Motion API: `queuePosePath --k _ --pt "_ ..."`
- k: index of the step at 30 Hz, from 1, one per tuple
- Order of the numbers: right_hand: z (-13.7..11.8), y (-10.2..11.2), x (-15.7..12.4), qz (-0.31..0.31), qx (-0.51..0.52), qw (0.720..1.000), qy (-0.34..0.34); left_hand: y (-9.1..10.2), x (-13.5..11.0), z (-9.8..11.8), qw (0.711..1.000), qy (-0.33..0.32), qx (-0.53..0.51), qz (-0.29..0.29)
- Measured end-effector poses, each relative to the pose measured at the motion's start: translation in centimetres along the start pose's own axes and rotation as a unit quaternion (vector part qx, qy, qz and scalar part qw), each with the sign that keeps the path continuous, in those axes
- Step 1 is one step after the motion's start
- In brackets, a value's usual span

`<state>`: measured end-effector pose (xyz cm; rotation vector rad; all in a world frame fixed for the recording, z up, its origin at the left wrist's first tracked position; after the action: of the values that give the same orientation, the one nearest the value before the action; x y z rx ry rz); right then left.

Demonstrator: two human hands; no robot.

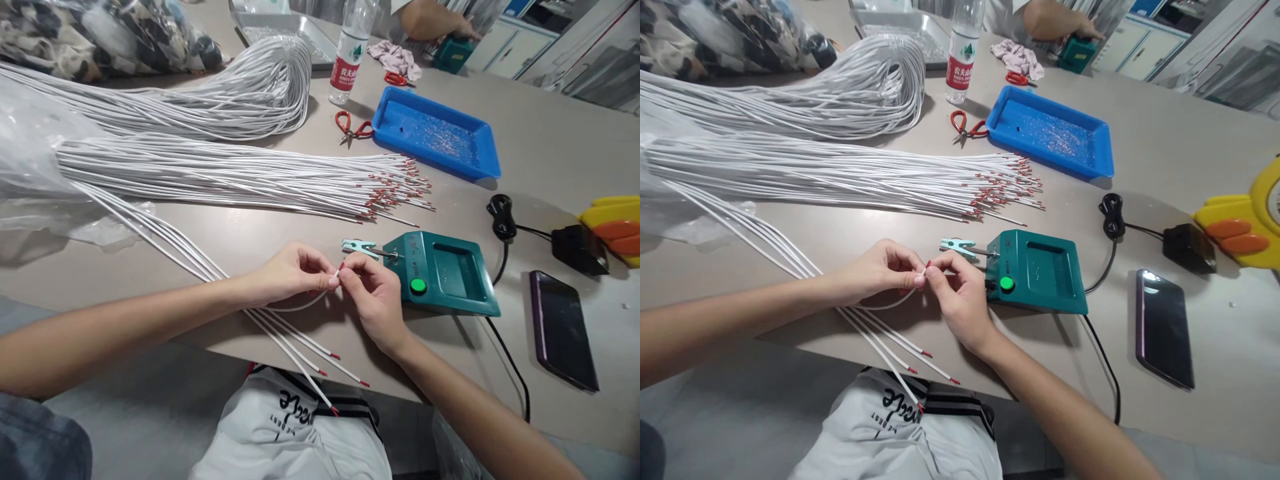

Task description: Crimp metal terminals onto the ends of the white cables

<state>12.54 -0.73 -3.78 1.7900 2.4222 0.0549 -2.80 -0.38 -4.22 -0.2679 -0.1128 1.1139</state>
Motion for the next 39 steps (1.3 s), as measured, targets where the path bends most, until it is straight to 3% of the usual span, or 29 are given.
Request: queuePosePath --k 5,11,22,28,39 --pt "0.22 0.00 -0.02 -0.008 -0.010 1.000 0.011 -0.29 -0.18 0.18 0.996 -0.024 0.062 -0.062" --pt "0.79 0.08 -0.20 0.006 -0.074 0.997 0.038 -0.04 -0.21 0.85 0.992 -0.066 0.103 -0.015" --pt "0.59 0.07 -0.67 0.071 -0.130 0.985 0.092 0.13 -0.32 0.52 0.997 -0.028 0.060 0.048" --pt "0.57 0.06 -0.73 0.072 -0.078 0.986 0.127 0.03 -0.10 0.32 0.996 -0.011 0.080 0.040" --pt "0.63 0.18 0.00 0.062 -0.152 0.970 0.178 0.03 -0.06 0.26 0.994 0.010 0.100 0.049"
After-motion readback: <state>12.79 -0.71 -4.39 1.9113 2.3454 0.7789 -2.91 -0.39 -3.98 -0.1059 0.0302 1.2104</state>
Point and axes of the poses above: each hand's wrist, its own x-axis towards the middle knuckle, its own y-axis out of the back of the hand, z = x × y, the point moved 2 cm from there along x, towards the middle knuckle, and after that the axes turned 12 degrees about -y, right-handed, at the moved point
